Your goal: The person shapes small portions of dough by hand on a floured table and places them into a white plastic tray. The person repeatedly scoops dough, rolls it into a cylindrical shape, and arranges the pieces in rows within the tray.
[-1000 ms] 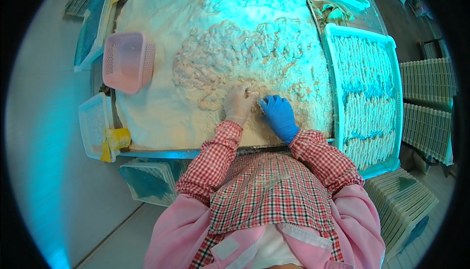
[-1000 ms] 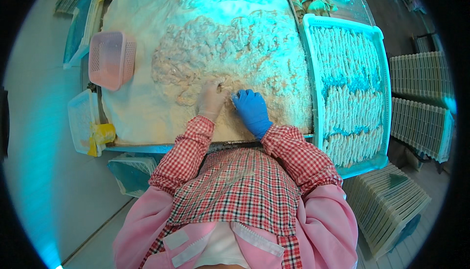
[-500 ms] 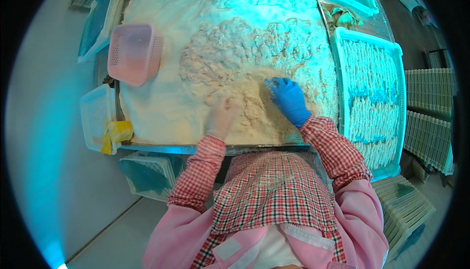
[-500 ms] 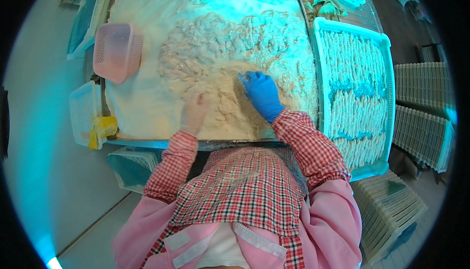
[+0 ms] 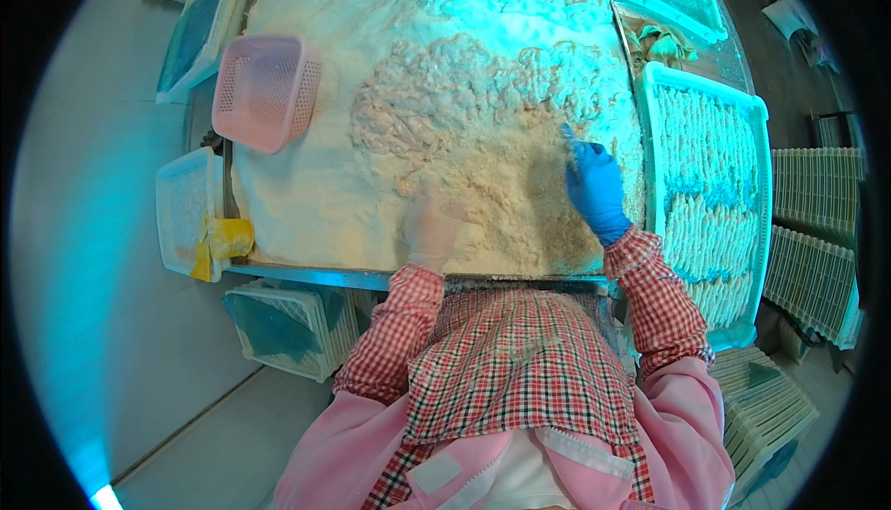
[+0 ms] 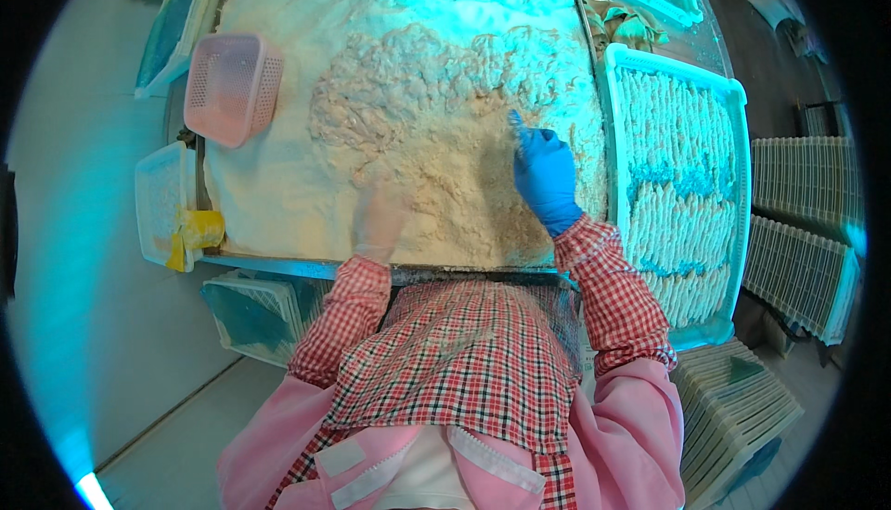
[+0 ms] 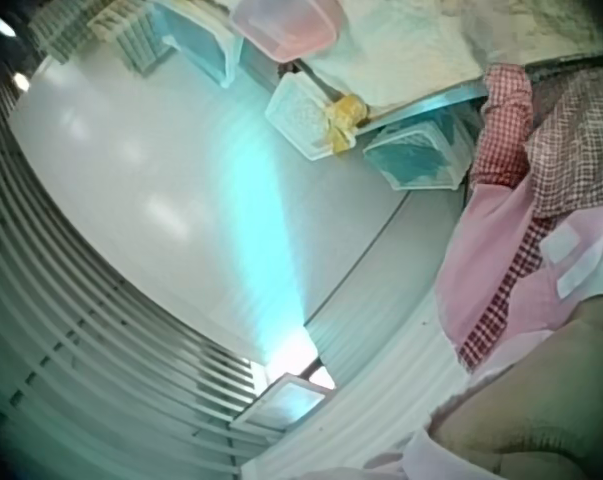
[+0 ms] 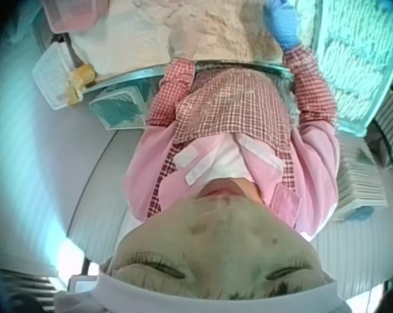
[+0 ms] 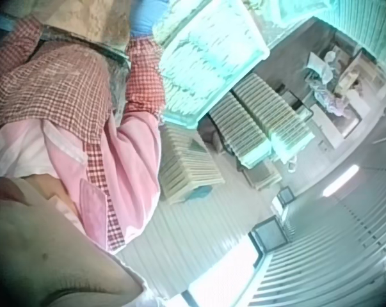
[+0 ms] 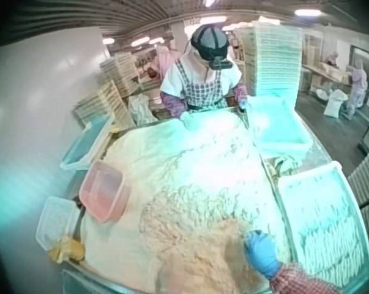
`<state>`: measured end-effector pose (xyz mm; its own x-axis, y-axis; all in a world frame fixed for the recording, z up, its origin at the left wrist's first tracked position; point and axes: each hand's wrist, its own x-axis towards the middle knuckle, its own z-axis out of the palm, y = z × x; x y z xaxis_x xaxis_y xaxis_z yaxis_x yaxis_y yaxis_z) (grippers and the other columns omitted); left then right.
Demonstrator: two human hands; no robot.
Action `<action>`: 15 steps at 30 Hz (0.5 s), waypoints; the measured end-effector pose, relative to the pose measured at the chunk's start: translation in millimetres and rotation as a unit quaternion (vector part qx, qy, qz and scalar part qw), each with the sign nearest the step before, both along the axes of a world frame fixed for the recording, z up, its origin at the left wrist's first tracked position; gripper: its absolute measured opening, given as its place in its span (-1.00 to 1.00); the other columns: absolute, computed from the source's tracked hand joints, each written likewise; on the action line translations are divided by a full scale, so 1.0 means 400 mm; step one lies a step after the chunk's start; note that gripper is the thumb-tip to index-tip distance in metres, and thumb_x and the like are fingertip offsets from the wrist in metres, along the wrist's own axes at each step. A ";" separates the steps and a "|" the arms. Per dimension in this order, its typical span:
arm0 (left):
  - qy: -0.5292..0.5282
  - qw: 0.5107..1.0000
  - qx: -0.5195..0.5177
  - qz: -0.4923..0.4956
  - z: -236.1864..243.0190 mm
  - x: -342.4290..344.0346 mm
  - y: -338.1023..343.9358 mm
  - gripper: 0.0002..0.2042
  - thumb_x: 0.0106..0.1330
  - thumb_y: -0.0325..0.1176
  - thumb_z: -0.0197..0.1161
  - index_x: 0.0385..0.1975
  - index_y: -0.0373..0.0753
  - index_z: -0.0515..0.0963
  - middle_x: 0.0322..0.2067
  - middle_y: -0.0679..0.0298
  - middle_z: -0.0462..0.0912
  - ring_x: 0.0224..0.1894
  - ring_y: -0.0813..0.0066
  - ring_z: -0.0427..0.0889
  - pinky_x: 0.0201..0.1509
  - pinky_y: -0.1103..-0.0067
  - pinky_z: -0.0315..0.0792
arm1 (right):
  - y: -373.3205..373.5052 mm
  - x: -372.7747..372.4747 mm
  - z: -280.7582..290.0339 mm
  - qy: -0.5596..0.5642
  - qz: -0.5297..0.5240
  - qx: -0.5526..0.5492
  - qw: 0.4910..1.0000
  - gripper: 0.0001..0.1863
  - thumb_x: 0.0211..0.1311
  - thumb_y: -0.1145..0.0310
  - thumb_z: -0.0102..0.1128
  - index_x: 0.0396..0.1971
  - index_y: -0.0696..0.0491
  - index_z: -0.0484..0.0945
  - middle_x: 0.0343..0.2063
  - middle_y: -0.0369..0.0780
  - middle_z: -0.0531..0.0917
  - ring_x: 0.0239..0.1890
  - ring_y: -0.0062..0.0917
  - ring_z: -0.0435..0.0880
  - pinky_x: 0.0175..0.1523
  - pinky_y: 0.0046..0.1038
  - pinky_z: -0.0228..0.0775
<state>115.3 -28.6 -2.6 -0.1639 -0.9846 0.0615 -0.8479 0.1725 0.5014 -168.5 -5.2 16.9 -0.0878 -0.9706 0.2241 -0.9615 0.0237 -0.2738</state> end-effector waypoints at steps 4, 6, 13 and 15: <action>0.006 0.994 0.111 0.009 -0.006 -0.011 0.007 -0.71 0.29 -0.34 0.15 -0.09 -0.41 0.50 -0.25 0.11 0.61 -0.22 0.33 0.58 -0.07 0.53 0.45 | 0.020 0.131 0.002 -0.008 0.092 0.051 0.994 -0.31 0.08 0.30 0.28 0.26 0.04 0.29 0.01 -0.15 0.51 -0.05 -0.28 0.48 -0.04 -0.29 0.38; 0.196 0.949 0.240 0.062 0.010 0.020 0.008 -0.74 0.32 -0.33 0.13 -0.12 -0.39 0.50 -0.34 0.21 0.59 -0.31 0.43 0.56 -0.14 0.58 0.44 | 0.017 0.205 -0.032 -0.016 0.122 0.066 0.990 -0.34 0.08 0.29 0.29 0.23 0.07 0.33 -0.10 -0.15 0.53 -0.12 -0.31 0.49 -0.09 -0.30 0.39; 0.412 0.838 0.291 0.209 0.133 0.066 -0.062 -0.75 0.33 -0.35 0.12 -0.07 -0.32 0.51 -0.39 0.40 0.57 -0.45 0.68 0.49 -0.31 0.73 0.36 | -0.019 0.178 -0.101 0.102 0.160 0.098 0.977 -0.73 0.11 0.49 0.19 -0.14 0.09 0.54 -0.28 -0.18 0.54 -0.25 -0.34 0.50 -0.22 -0.29 0.40; 0.396 0.868 0.243 0.178 0.132 0.061 -0.068 -0.72 0.32 -0.34 0.13 -0.02 -0.31 0.50 -0.36 0.36 0.60 -0.44 0.66 0.51 -0.30 0.73 0.37 | -0.024 0.115 -0.078 0.121 0.107 0.088 0.983 -0.78 0.11 0.48 0.19 -0.20 0.07 0.55 -0.29 -0.18 0.54 -0.26 -0.34 0.50 -0.21 -0.29 0.40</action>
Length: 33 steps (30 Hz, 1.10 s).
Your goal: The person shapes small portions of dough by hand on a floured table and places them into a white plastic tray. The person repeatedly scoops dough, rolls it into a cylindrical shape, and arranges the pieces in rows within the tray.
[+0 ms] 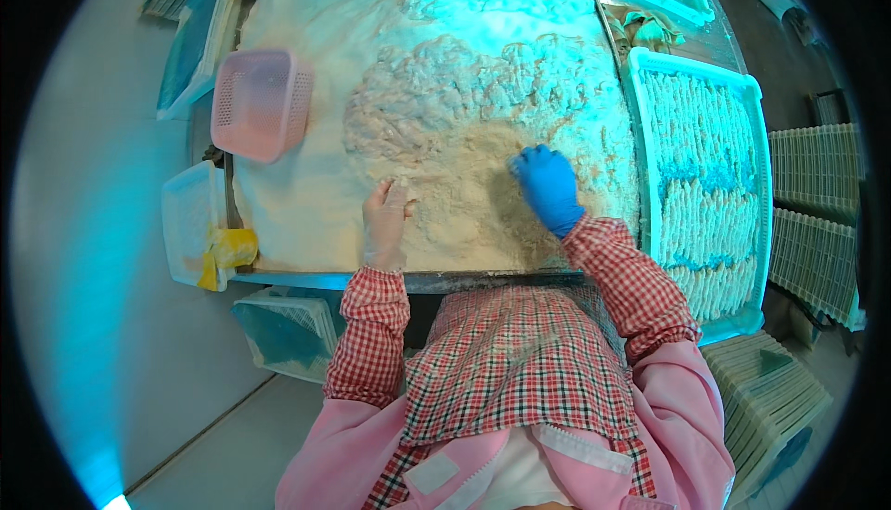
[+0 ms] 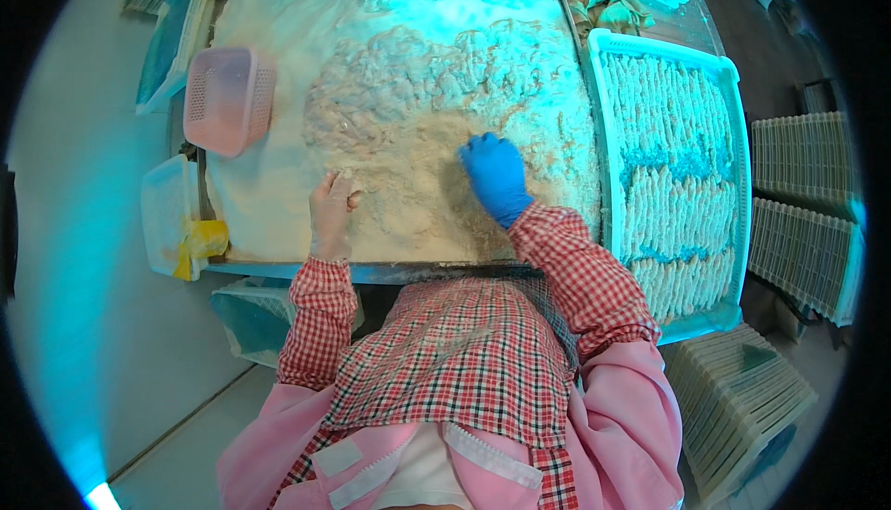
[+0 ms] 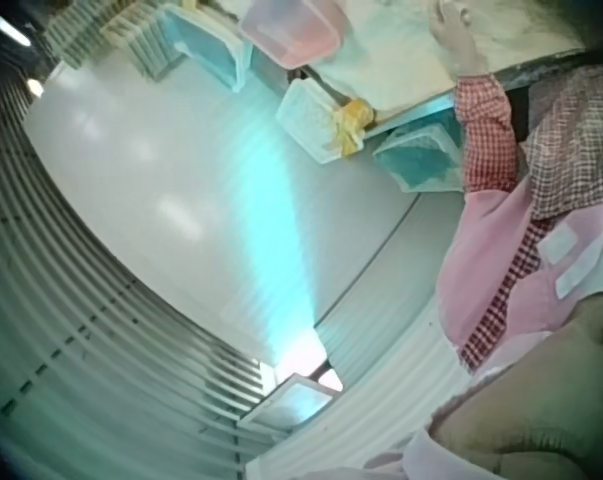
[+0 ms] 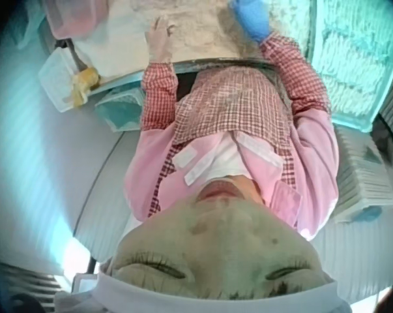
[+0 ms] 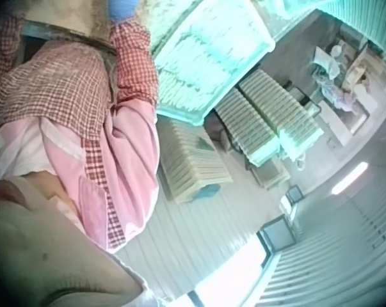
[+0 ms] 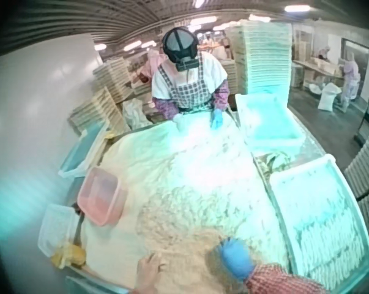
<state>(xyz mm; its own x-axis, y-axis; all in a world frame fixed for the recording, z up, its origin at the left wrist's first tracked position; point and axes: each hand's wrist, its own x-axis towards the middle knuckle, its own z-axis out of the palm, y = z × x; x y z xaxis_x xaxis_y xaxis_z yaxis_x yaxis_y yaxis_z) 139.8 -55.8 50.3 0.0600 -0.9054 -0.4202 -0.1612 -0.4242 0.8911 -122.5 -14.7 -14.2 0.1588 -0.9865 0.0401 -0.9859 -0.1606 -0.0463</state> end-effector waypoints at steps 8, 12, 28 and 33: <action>-0.337 0.807 -0.255 -0.412 -0.037 -0.108 0.092 -0.53 0.14 -0.28 0.24 0.08 -0.27 0.44 -0.07 0.08 0.57 -0.07 0.12 0.55 0.04 0.34 0.42 | 0.065 -0.165 0.108 -0.031 -0.093 -0.093 0.991 -0.38 0.03 0.60 0.11 0.18 -0.13 0.42 -0.01 -0.19 0.53 -0.08 -0.30 0.52 -0.08 -0.31 0.42; -0.366 0.852 -0.047 -0.370 -0.066 -0.141 0.042 -0.52 0.17 -0.25 0.25 0.10 -0.25 0.43 0.01 0.04 0.51 -0.02 0.16 0.53 0.06 0.36 0.41 | 0.071 -0.139 0.080 -0.133 -0.069 -0.070 0.986 -0.29 -0.01 0.65 0.08 0.24 -0.12 0.36 0.09 -0.20 0.48 0.06 -0.26 0.48 0.07 -0.25 0.40; 0.031 0.958 0.042 -0.283 0.078 -0.122 0.011 -0.70 0.40 -0.40 0.05 0.07 -0.32 0.51 -0.25 0.40 0.61 -0.26 0.71 0.50 -0.12 0.70 0.41 | 0.014 -0.089 0.068 -0.711 -0.155 0.171 0.664 -0.68 0.37 0.25 0.09 -0.04 0.15 0.58 -0.19 -0.27 0.66 -0.24 -0.58 0.59 -0.07 -0.51 0.46; -0.061 0.958 -0.063 -0.271 0.031 -0.115 0.024 -0.68 0.28 -0.43 0.15 0.04 -0.30 0.51 -0.14 0.25 0.61 -0.15 0.48 0.58 -0.03 0.62 0.43 | 0.025 -0.086 0.112 -0.861 -0.181 0.146 0.453 -0.67 0.40 0.22 0.00 -0.04 0.13 0.58 -0.16 -0.30 0.64 -0.23 -0.65 0.56 -0.06 -0.60 0.42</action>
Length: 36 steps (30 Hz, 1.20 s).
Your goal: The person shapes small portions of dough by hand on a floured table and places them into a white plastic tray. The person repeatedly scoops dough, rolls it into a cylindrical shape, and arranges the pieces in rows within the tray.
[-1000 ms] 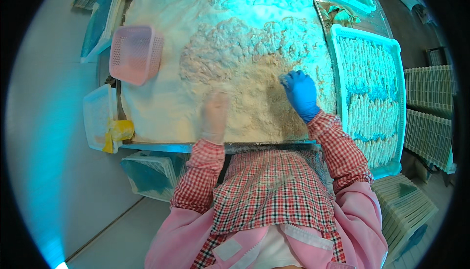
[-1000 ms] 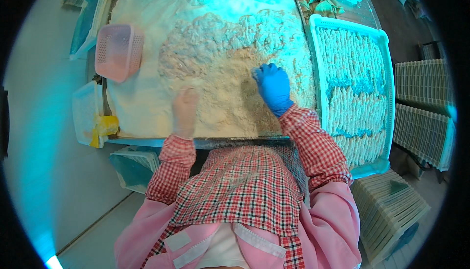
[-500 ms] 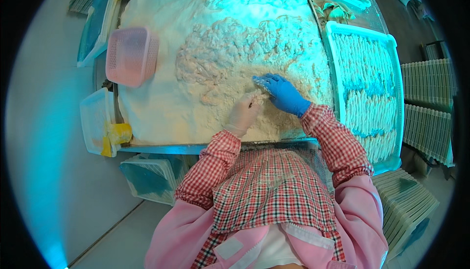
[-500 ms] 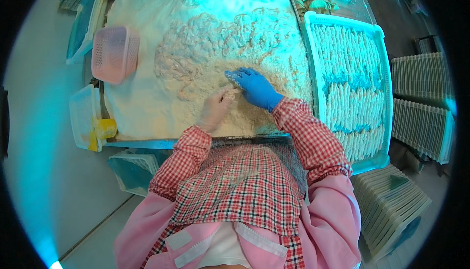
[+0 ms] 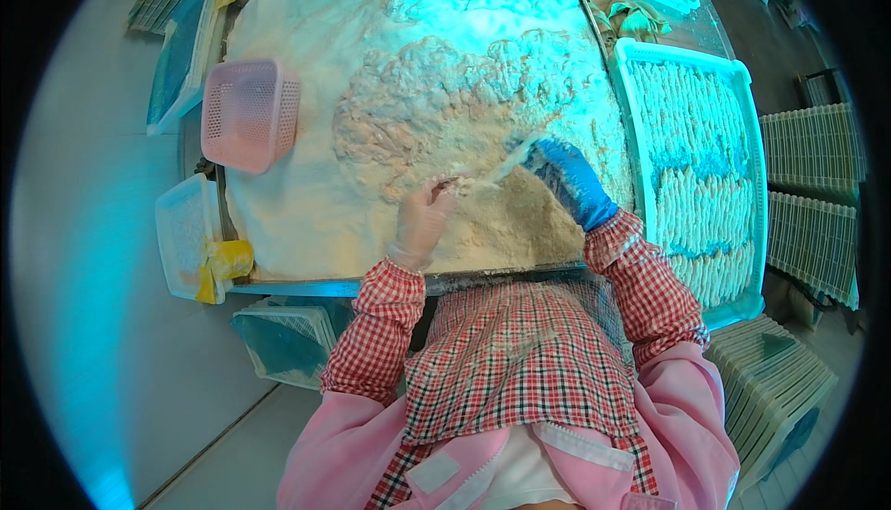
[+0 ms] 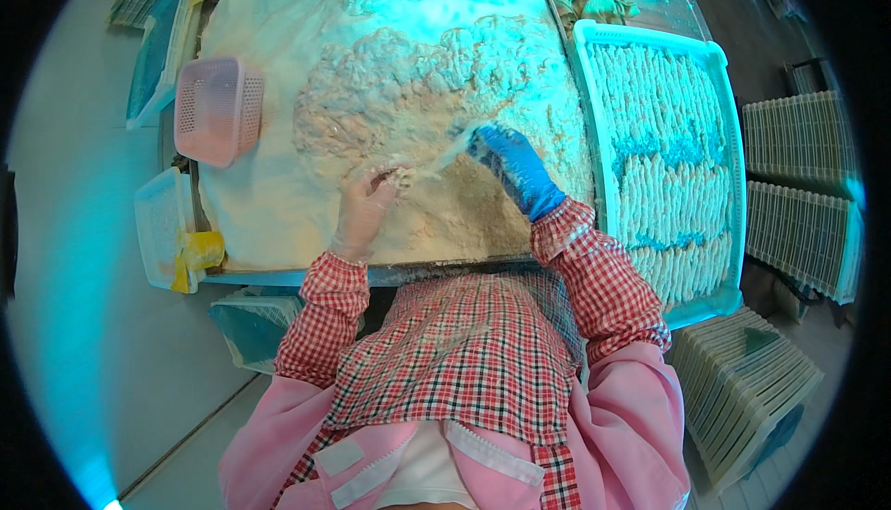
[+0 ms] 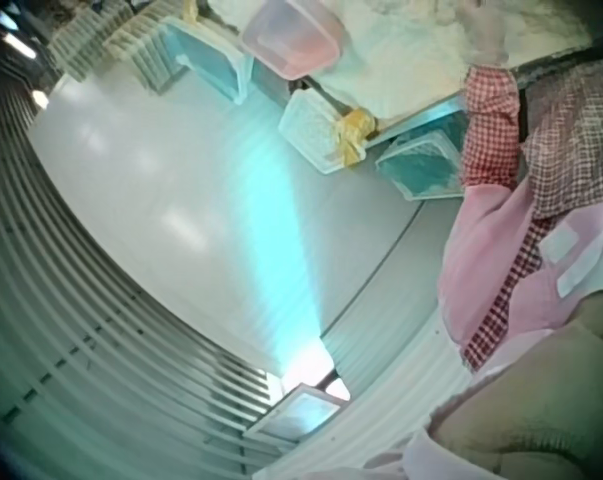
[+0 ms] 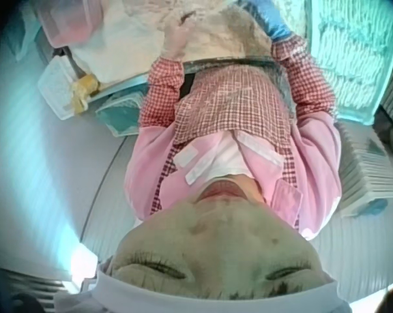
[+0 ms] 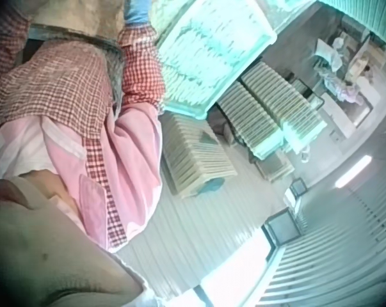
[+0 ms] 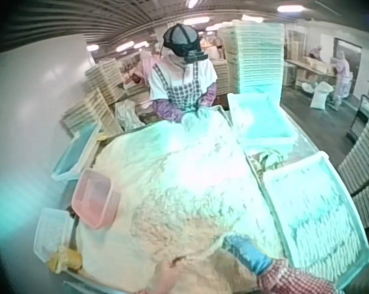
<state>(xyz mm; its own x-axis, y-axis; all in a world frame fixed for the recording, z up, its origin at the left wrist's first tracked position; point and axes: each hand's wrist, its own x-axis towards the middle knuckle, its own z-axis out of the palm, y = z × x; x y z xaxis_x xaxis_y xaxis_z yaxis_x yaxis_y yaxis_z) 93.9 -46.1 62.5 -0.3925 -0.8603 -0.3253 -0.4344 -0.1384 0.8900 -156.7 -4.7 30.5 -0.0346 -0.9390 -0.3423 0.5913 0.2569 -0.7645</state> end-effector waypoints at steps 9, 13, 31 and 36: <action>-0.137 0.954 -0.248 -0.096 -0.012 -0.087 0.001 -0.49 0.13 -0.37 0.32 0.11 -0.35 0.40 0.14 -0.08 0.41 0.20 0.18 0.40 0.26 0.42 0.27 | 0.010 -0.022 0.022 -0.190 -0.038 0.001 0.981 -0.63 0.43 0.27 -0.14 0.06 0.20 0.42 0.02 -0.05 0.57 0.07 -0.32 0.56 0.15 -0.38 0.45; 0.012 0.999 -0.037 0.019 -0.028 -0.214 0.033 -0.55 0.22 -0.41 0.27 0.10 -0.42 0.39 0.01 0.06 0.52 -0.02 0.41 0.54 0.01 0.53 0.44 | 0.010 -0.004 0.033 -0.290 -0.059 0.015 0.955 -0.61 0.44 0.25 -0.14 0.09 0.21 0.38 0.05 -0.02 0.54 0.08 -0.26 0.55 0.19 -0.32 0.42; -0.148 0.910 -0.386 -0.029 -0.033 -0.316 0.110 -0.56 0.42 -0.13 -0.12 0.24 -0.15 0.31 0.34 0.07 0.15 0.41 0.08 0.02 0.48 0.15 -0.31 | 0.084 0.196 -0.014 -0.160 -0.199 -0.036 0.966 -0.39 0.46 -0.03 -0.25 0.35 0.02 0.15 0.34 -0.18 0.24 0.34 -0.45 0.23 0.39 -0.38 0.09; -0.114 0.894 -0.387 -0.195 -0.041 -0.325 0.089 -0.45 0.41 -0.11 -0.12 0.37 -0.14 0.12 0.41 0.13 0.02 0.47 0.09 -0.18 0.46 0.10 -0.51 | 0.067 0.224 -0.008 -0.321 -0.352 -0.152 0.866 -0.39 0.44 -0.04 -0.22 0.35 -0.01 0.14 0.33 -0.18 0.23 0.31 -0.37 0.28 0.37 -0.29 0.13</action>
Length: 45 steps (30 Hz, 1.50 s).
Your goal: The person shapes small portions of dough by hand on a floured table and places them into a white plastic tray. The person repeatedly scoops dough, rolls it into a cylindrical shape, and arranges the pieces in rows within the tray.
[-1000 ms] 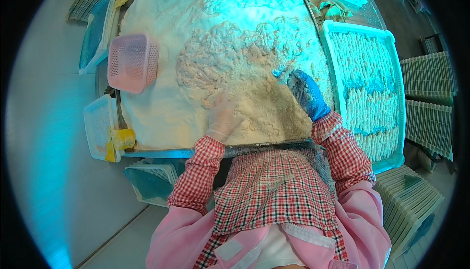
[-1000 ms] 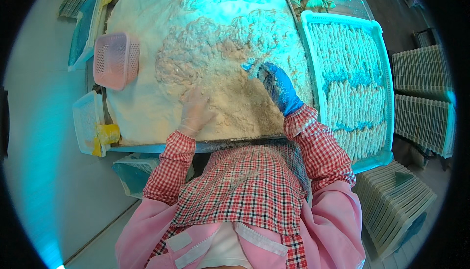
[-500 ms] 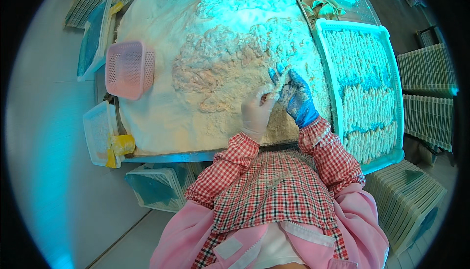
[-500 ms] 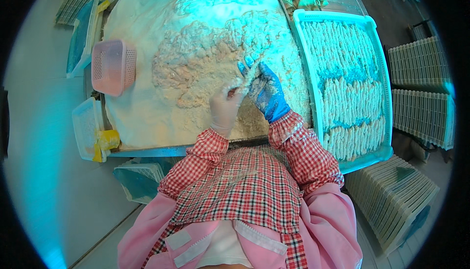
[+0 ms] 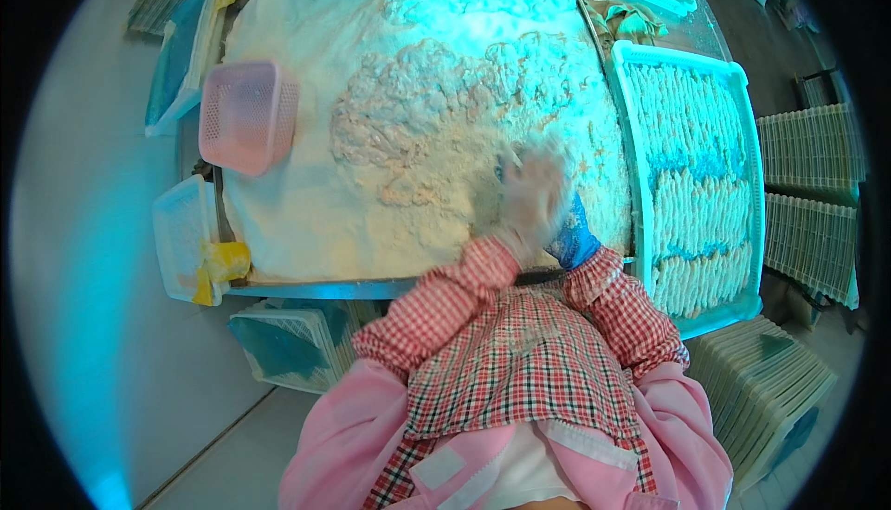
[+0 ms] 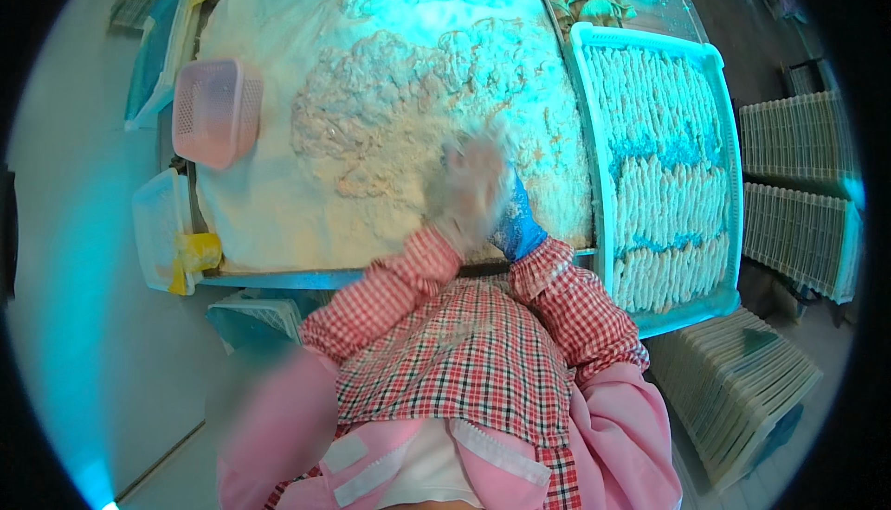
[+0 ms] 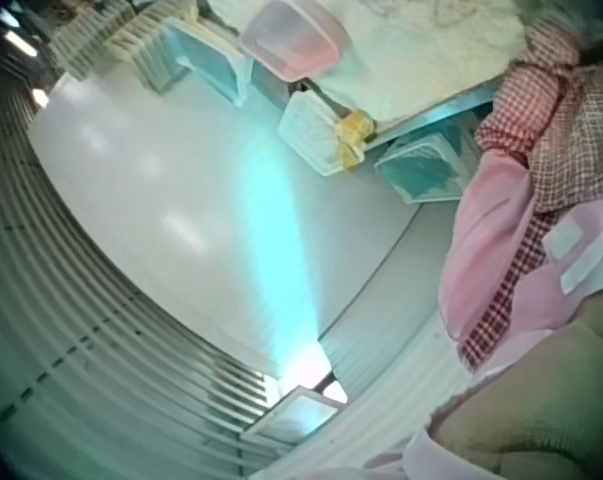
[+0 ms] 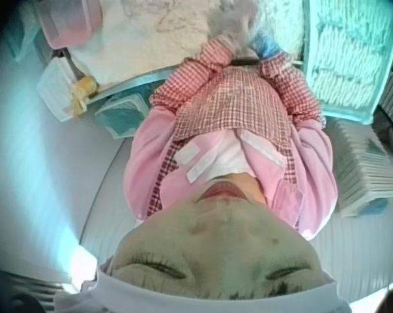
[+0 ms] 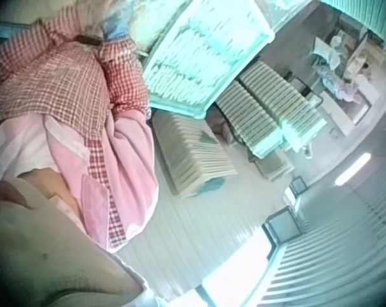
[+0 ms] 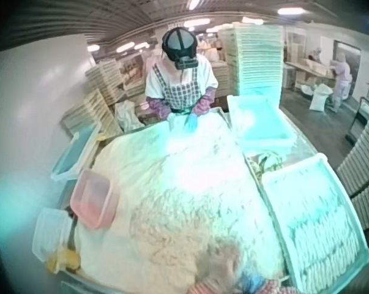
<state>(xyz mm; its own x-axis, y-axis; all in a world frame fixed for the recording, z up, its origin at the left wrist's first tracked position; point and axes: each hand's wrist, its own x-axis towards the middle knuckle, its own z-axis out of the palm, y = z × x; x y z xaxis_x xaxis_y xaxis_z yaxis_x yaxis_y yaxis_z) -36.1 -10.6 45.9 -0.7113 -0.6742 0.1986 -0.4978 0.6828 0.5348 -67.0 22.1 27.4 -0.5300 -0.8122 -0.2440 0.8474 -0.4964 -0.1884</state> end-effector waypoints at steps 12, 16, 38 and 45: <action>-0.218 0.961 0.025 0.168 -0.191 0.213 -0.034 -0.49 0.32 -0.15 0.10 0.21 -0.25 0.28 0.22 -0.01 0.29 0.20 0.07 0.30 0.28 0.19 0.17 | 0.030 -0.169 -0.063 -0.001 0.331 0.114 0.937 -0.52 0.42 0.00 -0.08 0.09 0.08 0.36 -0.25 -0.29 0.55 -0.19 -0.49 0.56 -0.05 -0.43 0.46; -0.171 0.964 0.019 0.202 -0.178 0.225 -0.016 -0.52 0.31 -0.21 0.11 0.19 -0.25 0.32 0.06 0.00 0.41 0.08 0.01 0.40 0.15 0.27 0.31 | 0.021 -0.191 -0.145 -0.013 0.345 0.001 0.939 -0.65 0.44 0.04 -0.11 -0.17 0.04 0.44 -0.50 -0.41 0.41 -0.51 -0.64 0.40 -0.26 -0.53 0.40; 0.162 0.940 0.224 0.199 0.017 0.135 -0.002 -0.57 0.42 -0.15 0.01 0.18 -0.25 0.31 0.07 0.07 0.44 0.13 0.23 0.40 0.23 0.36 0.27 | 0.035 -0.171 -0.040 -0.096 0.255 0.006 0.962 -0.49 0.42 0.02 -0.13 0.20 0.04 0.33 0.18 -0.13 0.43 0.20 -0.26 0.41 0.32 -0.18 0.21; 0.340 0.578 0.667 0.324 -0.005 0.141 0.073 -0.76 0.40 -0.21 0.13 -0.18 -0.27 0.54 -0.29 0.29 0.62 -0.34 0.56 0.56 -0.20 0.64 0.45 | 0.011 -0.144 -0.044 -0.143 0.266 0.004 0.953 -0.62 0.45 0.24 -0.10 0.16 0.07 0.36 0.06 -0.16 0.52 0.12 -0.31 0.50 0.25 -0.26 0.35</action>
<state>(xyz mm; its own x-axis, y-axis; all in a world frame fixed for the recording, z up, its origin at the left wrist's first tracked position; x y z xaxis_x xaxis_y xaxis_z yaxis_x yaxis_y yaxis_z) 20.2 18.7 43.7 -0.2866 -0.6304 -0.7214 0.2168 -0.7761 0.5921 -124.6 26.7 9.6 0.0458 -0.9453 -0.3230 0.9961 0.0189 0.0859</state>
